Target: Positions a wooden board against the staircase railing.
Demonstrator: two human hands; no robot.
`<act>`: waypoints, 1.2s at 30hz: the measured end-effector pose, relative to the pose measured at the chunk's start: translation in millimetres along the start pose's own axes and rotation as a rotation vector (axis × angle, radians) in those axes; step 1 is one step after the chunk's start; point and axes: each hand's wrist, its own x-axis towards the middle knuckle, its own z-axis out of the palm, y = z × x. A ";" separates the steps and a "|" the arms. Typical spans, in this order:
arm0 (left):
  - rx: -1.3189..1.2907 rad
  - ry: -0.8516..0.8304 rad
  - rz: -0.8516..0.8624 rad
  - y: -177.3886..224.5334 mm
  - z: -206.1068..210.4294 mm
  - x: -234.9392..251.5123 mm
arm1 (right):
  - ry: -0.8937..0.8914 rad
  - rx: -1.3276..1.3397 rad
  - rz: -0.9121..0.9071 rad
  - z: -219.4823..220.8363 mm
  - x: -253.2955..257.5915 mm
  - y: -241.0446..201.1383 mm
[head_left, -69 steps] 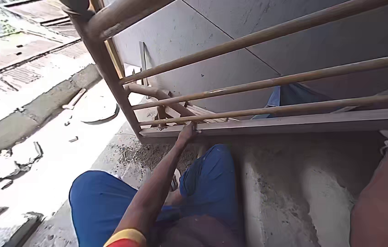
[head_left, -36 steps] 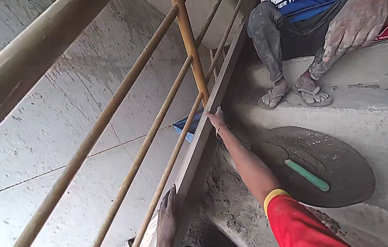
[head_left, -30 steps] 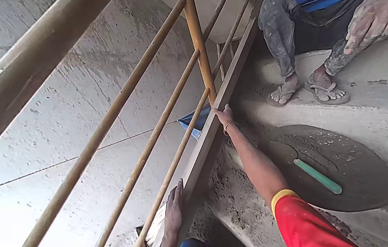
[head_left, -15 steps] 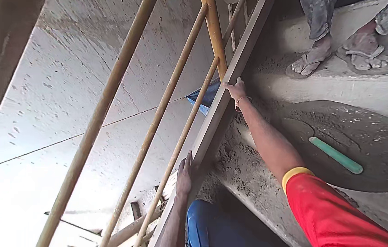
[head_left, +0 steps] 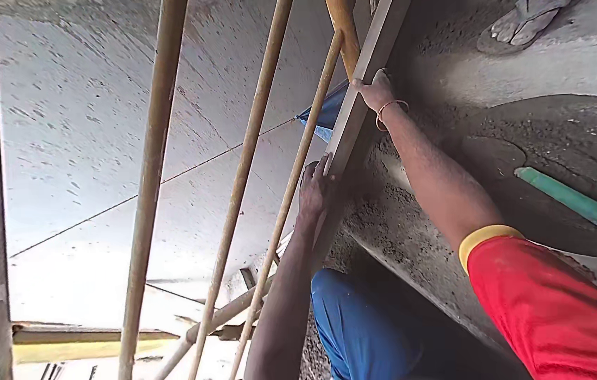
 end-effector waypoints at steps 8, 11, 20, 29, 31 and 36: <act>-0.109 -0.004 0.031 20.6 4.3 44.4 | 0.034 -0.159 -0.104 -1.2 -41.9 4.1; -0.097 0.033 0.062 20.7 7.5 40.8 | 0.043 0.234 -0.260 6.2 -132.8 58.0; 0.029 0.058 0.089 27.3 5.0 40.3 | -0.065 0.222 0.160 58.9 -242.0 238.8; 0.084 0.077 0.039 24.8 2.8 39.9 | -0.422 0.268 0.082 120.3 -255.9 261.8; 0.099 0.081 0.010 29.6 1.5 37.6 | -0.419 0.473 0.109 117.3 -257.5 250.2; 0.057 0.099 -0.015 34.9 2.4 37.7 | -0.223 0.871 0.133 143.8 -273.0 237.7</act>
